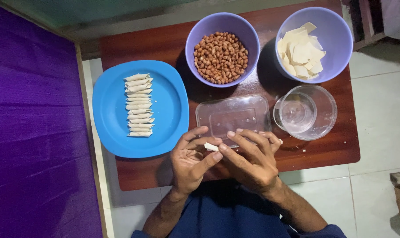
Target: The person prepares snacks by placing peanuts on small squares of dough, moistening the edges with water by hand, and rolling them into small tubes. The finished rolls are placed on a blue plate.
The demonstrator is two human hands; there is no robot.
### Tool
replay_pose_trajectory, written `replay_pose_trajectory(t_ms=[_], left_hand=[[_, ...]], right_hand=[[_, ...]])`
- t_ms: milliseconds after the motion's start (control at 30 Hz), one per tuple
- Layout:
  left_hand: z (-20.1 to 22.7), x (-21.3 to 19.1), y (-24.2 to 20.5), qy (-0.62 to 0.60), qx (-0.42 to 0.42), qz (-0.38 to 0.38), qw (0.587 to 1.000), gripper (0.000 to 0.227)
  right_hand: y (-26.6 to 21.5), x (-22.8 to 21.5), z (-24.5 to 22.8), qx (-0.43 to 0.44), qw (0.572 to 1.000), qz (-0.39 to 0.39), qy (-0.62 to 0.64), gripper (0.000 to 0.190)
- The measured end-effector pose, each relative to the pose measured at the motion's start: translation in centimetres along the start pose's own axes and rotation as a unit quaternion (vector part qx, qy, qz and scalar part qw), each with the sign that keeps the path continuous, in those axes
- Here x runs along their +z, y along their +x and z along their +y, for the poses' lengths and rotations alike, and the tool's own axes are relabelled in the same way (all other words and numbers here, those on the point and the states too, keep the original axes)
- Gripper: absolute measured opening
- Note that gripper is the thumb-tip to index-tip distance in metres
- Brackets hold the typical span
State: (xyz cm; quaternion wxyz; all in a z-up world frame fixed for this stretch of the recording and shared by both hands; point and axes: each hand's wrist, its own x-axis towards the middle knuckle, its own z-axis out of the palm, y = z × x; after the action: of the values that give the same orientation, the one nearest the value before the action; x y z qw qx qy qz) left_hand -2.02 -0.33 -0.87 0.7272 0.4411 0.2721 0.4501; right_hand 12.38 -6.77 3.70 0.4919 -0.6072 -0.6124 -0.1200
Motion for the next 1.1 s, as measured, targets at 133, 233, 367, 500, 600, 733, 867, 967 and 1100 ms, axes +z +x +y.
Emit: replay_pose_trajectory(t_ms=[133, 233, 367, 500, 600, 733, 867, 967, 1100], left_hand=[[-0.1, -0.3, 0.1, -0.030, -0.009, -0.012, 0.999, 0.058], [0.4, -0.3, 0.3, -0.035, -0.018, -0.021, 0.999, 0.050], [2.3, 0.0, 1.6, 0.071, 0.014, -0.099, 0.992, 0.027], [3.7, 0.0, 2.4, 0.168, 0.068, -0.155, 0.971, 0.020], [3.3, 0.3, 2.3, 0.164, 0.081, -0.157, 0.971, 0.018], [3.3, 0.5, 2.1, 0.153, 0.098, -0.170, 0.969, 0.013], [3.5, 1.1, 2.1, 0.134, 0.118, -0.170, 0.969, 0.011], [3.7, 1.4, 2.3, 0.128, 0.125, -0.177, 0.968, 0.011], [3.7, 1.1, 2.4, 0.141, 0.137, -0.182, 0.963, 0.020]], right_hand=[[-0.3, -0.1, 0.2, 0.009, 1.000, -0.004, 0.025, 0.012], [-0.5, -0.3, 0.5, 0.012, 0.999, -0.011, 0.046, 0.010], [-0.9, -0.5, 1.2, 0.053, 0.987, -0.019, 0.151, 0.008], [-0.9, -0.9, 1.2, 0.117, 0.962, -0.037, 0.244, 0.009], [-0.7, -1.0, 1.0, 0.163, 0.936, -0.044, 0.308, 0.010], [-1.0, -1.2, 1.4, 0.188, 0.906, -0.056, 0.376, 0.011], [-1.3, -1.4, 1.6, 0.205, 0.887, -0.063, 0.409, 0.013], [-1.2, -1.7, 1.6, 0.212, 0.884, -0.060, 0.412, 0.014], [-1.2, -1.8, 1.6, 0.198, 0.889, -0.047, 0.409, 0.014]])
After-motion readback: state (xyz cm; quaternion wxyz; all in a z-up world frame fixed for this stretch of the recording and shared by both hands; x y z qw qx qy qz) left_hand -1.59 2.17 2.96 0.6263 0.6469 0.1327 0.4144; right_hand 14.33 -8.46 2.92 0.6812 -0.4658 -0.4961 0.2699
